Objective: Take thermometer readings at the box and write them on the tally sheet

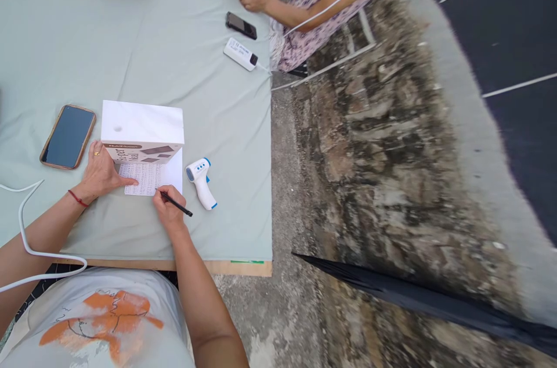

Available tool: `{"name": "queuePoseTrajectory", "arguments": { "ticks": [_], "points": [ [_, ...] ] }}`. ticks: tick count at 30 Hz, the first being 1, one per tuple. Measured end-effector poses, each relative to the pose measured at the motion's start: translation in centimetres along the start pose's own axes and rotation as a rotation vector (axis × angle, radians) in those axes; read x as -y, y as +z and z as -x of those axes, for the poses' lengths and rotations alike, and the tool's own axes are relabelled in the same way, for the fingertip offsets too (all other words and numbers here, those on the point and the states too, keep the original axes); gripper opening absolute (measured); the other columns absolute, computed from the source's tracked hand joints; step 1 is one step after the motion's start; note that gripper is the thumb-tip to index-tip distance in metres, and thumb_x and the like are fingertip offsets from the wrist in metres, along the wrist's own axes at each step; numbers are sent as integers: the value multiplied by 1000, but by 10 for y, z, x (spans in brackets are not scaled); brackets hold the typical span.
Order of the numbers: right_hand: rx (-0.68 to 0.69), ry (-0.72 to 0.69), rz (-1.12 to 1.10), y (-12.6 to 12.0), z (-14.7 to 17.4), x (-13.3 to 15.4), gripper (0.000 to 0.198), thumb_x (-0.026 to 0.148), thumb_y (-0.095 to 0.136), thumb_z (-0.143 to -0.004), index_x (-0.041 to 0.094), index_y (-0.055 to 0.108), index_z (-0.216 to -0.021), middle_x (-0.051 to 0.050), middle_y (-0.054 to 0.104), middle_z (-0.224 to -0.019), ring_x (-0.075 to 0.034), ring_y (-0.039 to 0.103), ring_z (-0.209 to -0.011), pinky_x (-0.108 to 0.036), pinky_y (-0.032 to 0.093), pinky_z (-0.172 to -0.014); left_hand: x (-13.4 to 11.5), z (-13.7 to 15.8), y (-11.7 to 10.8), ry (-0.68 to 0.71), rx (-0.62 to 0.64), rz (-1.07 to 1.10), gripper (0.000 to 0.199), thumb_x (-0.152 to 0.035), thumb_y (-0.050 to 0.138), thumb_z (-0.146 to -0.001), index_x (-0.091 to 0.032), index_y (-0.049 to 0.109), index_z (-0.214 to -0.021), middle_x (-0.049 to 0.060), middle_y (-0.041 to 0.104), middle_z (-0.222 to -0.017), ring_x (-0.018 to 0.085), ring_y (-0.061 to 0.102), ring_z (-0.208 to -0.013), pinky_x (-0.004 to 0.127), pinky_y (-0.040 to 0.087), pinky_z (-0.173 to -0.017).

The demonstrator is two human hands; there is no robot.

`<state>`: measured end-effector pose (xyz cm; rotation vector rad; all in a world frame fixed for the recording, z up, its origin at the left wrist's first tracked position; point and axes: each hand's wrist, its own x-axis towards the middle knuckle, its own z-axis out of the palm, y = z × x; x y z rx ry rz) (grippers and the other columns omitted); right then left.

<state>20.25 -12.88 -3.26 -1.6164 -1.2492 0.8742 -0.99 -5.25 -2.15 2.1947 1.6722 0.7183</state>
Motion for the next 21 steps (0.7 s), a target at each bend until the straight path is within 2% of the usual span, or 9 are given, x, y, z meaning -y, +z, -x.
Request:
{"name": "queuePoseTrajectory", "arguments": {
  "ticks": [9,21],
  "points": [
    [-35,49,-25,0,2,0,22,42,54,-75,22,63,-73,0,60,-64,-15,51,-59,-30,48,-58,-1,0,0,-1,-5,20,155,-58,100,-41,-9,14,-161,31,41,-156,51,32,-151,68,16,-127],
    [-30,29,15,2,1,-2,19,40,53,-74,23,60,-71,2,59,-62,-15,49,-58,-29,47,-59,-3,-1,-3,-14,13,12,155,-56,100,-41,-9,12,-160,32,40,-157,52,31,-151,67,16,-127]
  ]
}}
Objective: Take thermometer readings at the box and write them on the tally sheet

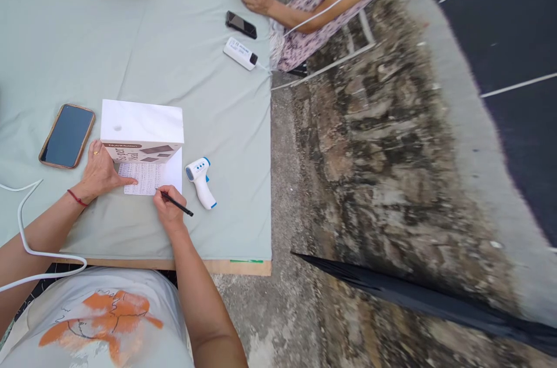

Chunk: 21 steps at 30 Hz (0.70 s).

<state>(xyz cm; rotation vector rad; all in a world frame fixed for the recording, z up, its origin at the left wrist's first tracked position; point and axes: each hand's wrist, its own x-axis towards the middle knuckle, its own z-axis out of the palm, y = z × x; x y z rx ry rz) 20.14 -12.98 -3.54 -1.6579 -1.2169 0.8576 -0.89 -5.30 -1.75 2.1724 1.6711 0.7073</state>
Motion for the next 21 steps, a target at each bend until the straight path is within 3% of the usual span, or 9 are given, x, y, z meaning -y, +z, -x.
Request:
{"name": "queuePoseTrajectory", "arguments": {
  "ticks": [21],
  "points": [
    [-30,55,-45,-3,1,8,22,44,54,-73,22,61,-70,1,59,-62,-15,51,-57,-30,49,-59,1,-1,0,2,10,4,152,-59,100,-41,-11,15,-159,30,41,-156,50,33,-150,67,15,-127]
  ]
}}
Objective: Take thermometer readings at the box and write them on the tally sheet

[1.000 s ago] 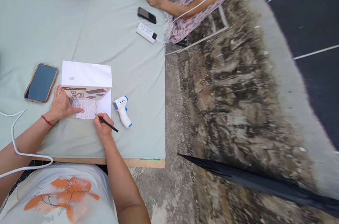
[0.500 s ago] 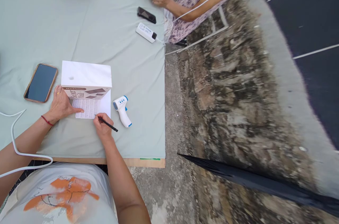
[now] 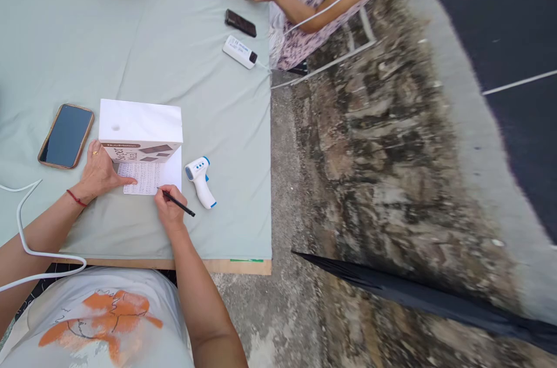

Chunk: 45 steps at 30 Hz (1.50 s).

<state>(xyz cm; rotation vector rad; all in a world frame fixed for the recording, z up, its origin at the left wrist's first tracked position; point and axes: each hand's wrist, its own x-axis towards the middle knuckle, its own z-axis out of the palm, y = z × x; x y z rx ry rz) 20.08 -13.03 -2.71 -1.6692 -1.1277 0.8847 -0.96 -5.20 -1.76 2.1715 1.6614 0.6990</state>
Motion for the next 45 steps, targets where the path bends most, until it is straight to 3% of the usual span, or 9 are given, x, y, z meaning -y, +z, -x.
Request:
{"name": "queuePoseTrajectory", "arguments": {
  "ticks": [30,33,37,39,45],
  "points": [
    [-31,-29,13,1,1,-9,19,41,53,-77,23,57,-72,3,58,-63,-14,50,-57,-29,47,-59,2,1,1,-6,-7,35,148,-65,96,-46,-12,18,-159,29,41,-156,50,32,-151,66,14,-127],
    [-110,-111,64,-3,4,-10,22,42,51,-86,22,60,-82,0,62,-72,-16,55,-64,-30,50,-63,4,1,0,15,-4,58,138,-71,87,-58,-10,17,-160,29,39,-158,49,29,-153,65,14,-127],
    [-167,-356,229,-18,0,-10,25,36,46,-96,21,66,-98,-7,66,-91,-20,64,-85,-34,54,-77,8,0,-1,37,0,104,101,-70,57,-88,-10,20,-160,28,40,-158,44,30,-153,64,18,-126],
    [-165,-441,333,-26,-7,-10,26,29,44,-96,20,68,-102,-8,66,-92,-20,64,-85,-34,53,-77,9,0,-2,33,-13,121,91,-65,47,-95,-10,18,-161,27,41,-157,42,33,-152,64,20,-125],
    [-29,-374,564,-23,-29,-12,27,21,50,-90,20,72,-105,-7,62,-85,-23,59,-80,-34,46,-70,7,0,-5,19,-43,151,100,-70,43,-96,-9,3,-164,28,44,-155,41,39,-148,60,29,-121]
  ]
}}
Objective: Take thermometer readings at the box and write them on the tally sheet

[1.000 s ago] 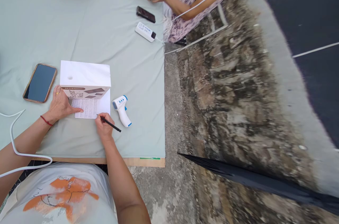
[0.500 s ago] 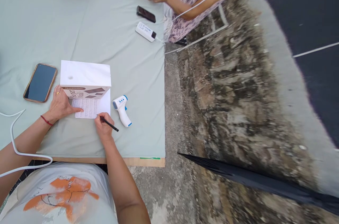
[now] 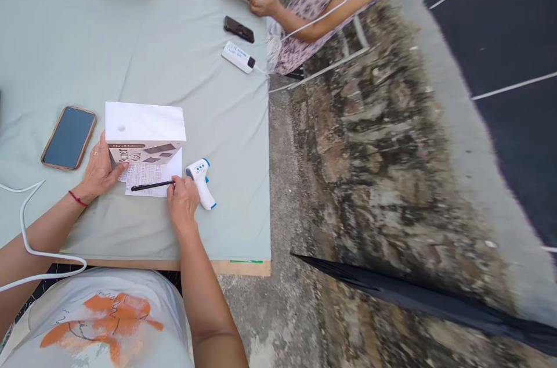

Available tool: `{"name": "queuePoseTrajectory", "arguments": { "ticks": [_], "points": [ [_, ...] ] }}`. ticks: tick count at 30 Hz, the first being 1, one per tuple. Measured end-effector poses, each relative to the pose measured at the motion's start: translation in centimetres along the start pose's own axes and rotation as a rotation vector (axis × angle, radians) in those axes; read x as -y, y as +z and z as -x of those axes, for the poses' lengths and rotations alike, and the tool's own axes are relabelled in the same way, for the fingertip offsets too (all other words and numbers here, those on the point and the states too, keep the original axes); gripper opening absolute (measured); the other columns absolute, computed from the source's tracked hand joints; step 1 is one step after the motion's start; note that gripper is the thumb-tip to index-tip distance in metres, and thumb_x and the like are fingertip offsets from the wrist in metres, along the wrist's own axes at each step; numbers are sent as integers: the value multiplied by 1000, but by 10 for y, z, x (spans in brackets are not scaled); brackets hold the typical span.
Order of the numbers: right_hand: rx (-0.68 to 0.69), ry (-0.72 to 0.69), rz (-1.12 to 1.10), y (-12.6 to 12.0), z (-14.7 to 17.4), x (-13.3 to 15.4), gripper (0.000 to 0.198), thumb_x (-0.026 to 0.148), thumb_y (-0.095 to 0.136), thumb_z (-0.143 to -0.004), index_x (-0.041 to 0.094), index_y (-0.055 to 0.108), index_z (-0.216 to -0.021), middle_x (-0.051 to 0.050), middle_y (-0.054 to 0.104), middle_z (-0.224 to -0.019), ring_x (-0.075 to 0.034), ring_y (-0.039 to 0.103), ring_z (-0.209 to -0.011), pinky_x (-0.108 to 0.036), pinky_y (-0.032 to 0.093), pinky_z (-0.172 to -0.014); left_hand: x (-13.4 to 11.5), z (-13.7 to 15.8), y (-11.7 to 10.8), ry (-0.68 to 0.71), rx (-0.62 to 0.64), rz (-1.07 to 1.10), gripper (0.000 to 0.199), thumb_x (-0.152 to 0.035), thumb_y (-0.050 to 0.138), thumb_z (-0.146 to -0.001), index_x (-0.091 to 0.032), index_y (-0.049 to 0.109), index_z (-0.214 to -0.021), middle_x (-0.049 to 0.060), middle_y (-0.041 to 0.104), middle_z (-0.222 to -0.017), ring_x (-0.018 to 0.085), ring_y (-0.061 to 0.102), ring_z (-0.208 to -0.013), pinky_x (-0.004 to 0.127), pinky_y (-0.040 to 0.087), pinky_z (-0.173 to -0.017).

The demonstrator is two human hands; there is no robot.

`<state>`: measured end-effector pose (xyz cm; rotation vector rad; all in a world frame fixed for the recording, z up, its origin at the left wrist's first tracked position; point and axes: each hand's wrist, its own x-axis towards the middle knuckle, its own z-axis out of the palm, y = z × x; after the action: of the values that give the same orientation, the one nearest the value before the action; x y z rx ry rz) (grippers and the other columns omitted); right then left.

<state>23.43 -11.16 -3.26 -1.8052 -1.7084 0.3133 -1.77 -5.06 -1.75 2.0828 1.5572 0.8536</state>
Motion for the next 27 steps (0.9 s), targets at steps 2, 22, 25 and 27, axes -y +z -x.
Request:
{"name": "queuePoseTrajectory", "arguments": {
  "ticks": [2,22,25,27],
  "points": [
    [12,-9,-12,5,-4,4,30,24,52,-91,19,70,-113,-7,61,-84,-23,58,-80,-35,47,-71,-1,1,0,-13,-23,17,102,-74,40,-95,-10,2,-165,27,47,-154,40,42,-146,59,32,-120],
    [131,532,-726,-44,-1,15,48,63,60,-79,19,64,-97,-2,62,-83,-18,54,-77,-31,45,-73,-5,-4,-1,-62,-87,-53,91,-77,13,-98,-13,36,-158,22,60,-138,37,53,-129,53,41,-110],
    [185,486,-999,-32,2,51,43,62,65,-78,20,62,-88,2,57,-75,-14,48,-68,-27,42,-65,-2,-4,0,-70,-90,-65,91,-77,12,-98,-13,33,-160,22,57,-145,37,52,-132,53,40,-111],
    [232,466,-1064,-21,1,67,41,61,67,-78,21,60,-84,3,53,-72,-13,45,-66,-25,39,-63,0,-3,1,-72,-93,-78,94,-78,11,-97,-12,33,-160,23,55,-146,37,51,-132,53,39,-112]
  ]
}}
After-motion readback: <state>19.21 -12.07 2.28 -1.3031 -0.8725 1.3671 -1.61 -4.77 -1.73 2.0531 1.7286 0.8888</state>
